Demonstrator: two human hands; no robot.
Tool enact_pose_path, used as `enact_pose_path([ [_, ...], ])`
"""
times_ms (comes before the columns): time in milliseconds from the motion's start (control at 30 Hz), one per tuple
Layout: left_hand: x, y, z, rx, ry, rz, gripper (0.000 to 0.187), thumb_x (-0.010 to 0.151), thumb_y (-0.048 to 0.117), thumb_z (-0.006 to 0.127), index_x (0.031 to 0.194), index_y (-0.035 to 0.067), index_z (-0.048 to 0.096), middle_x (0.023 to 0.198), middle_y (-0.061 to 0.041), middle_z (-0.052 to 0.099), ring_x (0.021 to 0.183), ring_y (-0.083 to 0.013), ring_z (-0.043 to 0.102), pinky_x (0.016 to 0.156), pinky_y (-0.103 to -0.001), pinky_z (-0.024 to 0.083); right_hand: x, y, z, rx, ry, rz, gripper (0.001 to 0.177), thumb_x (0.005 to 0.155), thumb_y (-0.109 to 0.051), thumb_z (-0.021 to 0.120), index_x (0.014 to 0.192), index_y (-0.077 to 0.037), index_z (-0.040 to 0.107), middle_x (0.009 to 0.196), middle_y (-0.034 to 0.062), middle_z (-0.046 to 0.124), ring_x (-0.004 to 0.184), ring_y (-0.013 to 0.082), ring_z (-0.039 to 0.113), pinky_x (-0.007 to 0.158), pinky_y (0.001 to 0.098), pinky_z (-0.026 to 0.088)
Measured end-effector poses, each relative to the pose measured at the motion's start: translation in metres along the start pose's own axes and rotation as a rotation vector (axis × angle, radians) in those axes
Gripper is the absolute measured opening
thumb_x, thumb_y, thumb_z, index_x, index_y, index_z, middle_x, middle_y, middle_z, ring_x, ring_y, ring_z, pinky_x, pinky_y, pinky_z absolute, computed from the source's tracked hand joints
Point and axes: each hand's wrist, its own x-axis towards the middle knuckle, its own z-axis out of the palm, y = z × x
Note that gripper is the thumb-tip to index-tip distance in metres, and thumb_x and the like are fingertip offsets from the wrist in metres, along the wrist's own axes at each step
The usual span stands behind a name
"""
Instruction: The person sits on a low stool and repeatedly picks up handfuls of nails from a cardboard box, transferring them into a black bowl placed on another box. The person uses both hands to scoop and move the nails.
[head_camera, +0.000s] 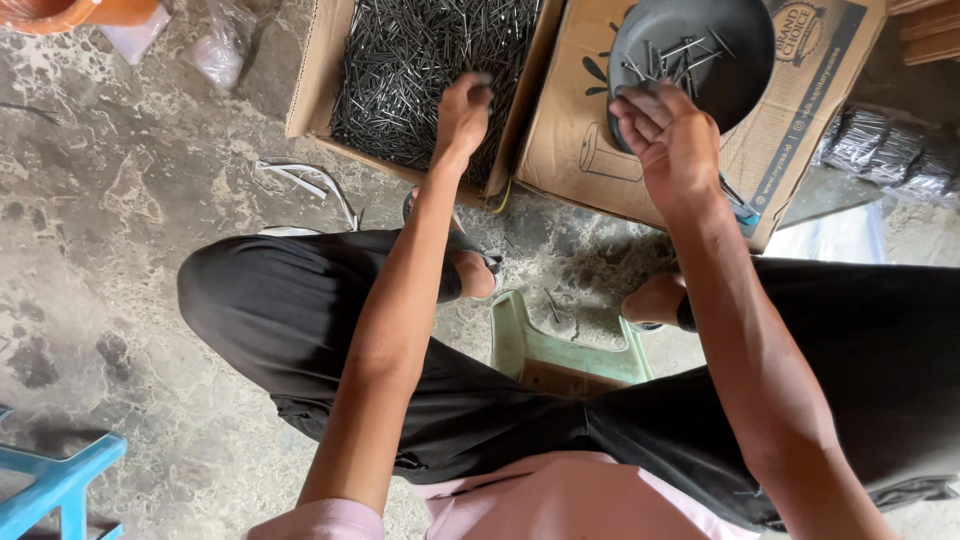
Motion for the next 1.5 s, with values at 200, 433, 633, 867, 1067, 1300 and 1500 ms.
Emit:
enact_pose_path([
  [200,0.036,-0.096,0.029,0.265,0.042,0.046,0.03,0.083,0.015,0.052,0.109,0.003,0.059,0.107,-0.022,0.059,0.104,-0.0368,0.058,0.091,-0.046,0.046,0.007,0.019,0.007,-0.307,-0.213,-0.131,0.021,0.084,-0.012,0.056,0.103,-0.002,0.056,0.082,0.0109,0.065,0.072,0.014,0.068,0.066,0.0231,0.058],
  [433,0.066,-0.128,0.033,0.455,0.009,0.051,0.032,0.083,0.01,0.051,0.113,-0.003,0.05,0.108,-0.027,0.049,0.102,-0.0446,0.054,0.086,-0.05,0.05,0.009,0.021,0.014,-0.609,-0.573,0.013,0.026,0.09,-0.005,0.048,0.113,0.006,0.054,0.076,0.0265,0.063,0.054,0.0249,0.063,0.05,0.0321,0.054],
  [633,0.089,-0.105,0.042,0.71,0.108,0.226,0.037,0.086,0.005,0.057,0.118,-0.006,0.041,0.11,-0.026,0.041,0.103,-0.0434,0.053,0.085,-0.046,0.052,0.019,0.015,0.019,-0.813,-0.709,0.096,0.033,0.091,-0.008,0.047,0.119,0.01,0.05,0.064,0.0244,0.064,0.041,0.0177,0.06,0.038,0.0265,0.05],
  [867,0.126,-0.146,0.067,0.921,0.173,0.322,0.028,0.078,0.001,0.055,0.105,0.001,0.049,0.1,-0.016,0.049,0.097,-0.0375,0.055,0.079,-0.036,0.052,0.037,0.025,0.01,-0.862,-0.62,0.095,0.029,0.088,-0.014,0.053,0.112,0.002,0.057,0.056,0.0155,0.063,0.037,0.0141,0.055,0.04,0.0235,0.044],
  [1067,0.143,-0.202,0.078,1.002,0.081,0.367,0.029,0.08,0.004,0.056,0.105,-0.001,0.044,0.1,-0.02,0.048,0.098,-0.0403,0.054,0.081,-0.041,0.05,0.032,0.022,0.014,-0.892,-0.572,0.141,0.028,0.087,-0.016,0.053,0.11,-0.001,0.06,0.054,0.0145,0.063,0.038,0.0157,0.055,0.042,0.0242,0.044],
  [1300,0.109,-0.16,0.056,0.726,0.045,0.277,0.018,0.082,0.002,0.045,0.096,-0.003,0.055,0.093,-0.022,0.054,0.087,-0.0436,0.059,0.071,-0.045,0.051,0.027,0.016,0.017,-0.933,-0.535,0.142,0.026,0.087,-0.014,0.053,0.109,-0.003,0.061,0.054,0.0138,0.063,0.039,0.0171,0.056,0.042,0.0249,0.046],
  [1500,0.073,-0.115,0.031,0.677,0.163,0.213,0.02,0.079,0.004,0.053,0.098,0.0,0.056,0.093,-0.017,0.053,0.091,-0.0378,0.057,0.073,-0.043,0.052,0.015,0.005,0.017,-0.979,-0.507,0.015,0.025,0.088,-0.015,0.052,0.109,-0.005,0.061,0.055,0.0125,0.062,0.04,0.0166,0.055,0.045,0.0254,0.045],
])
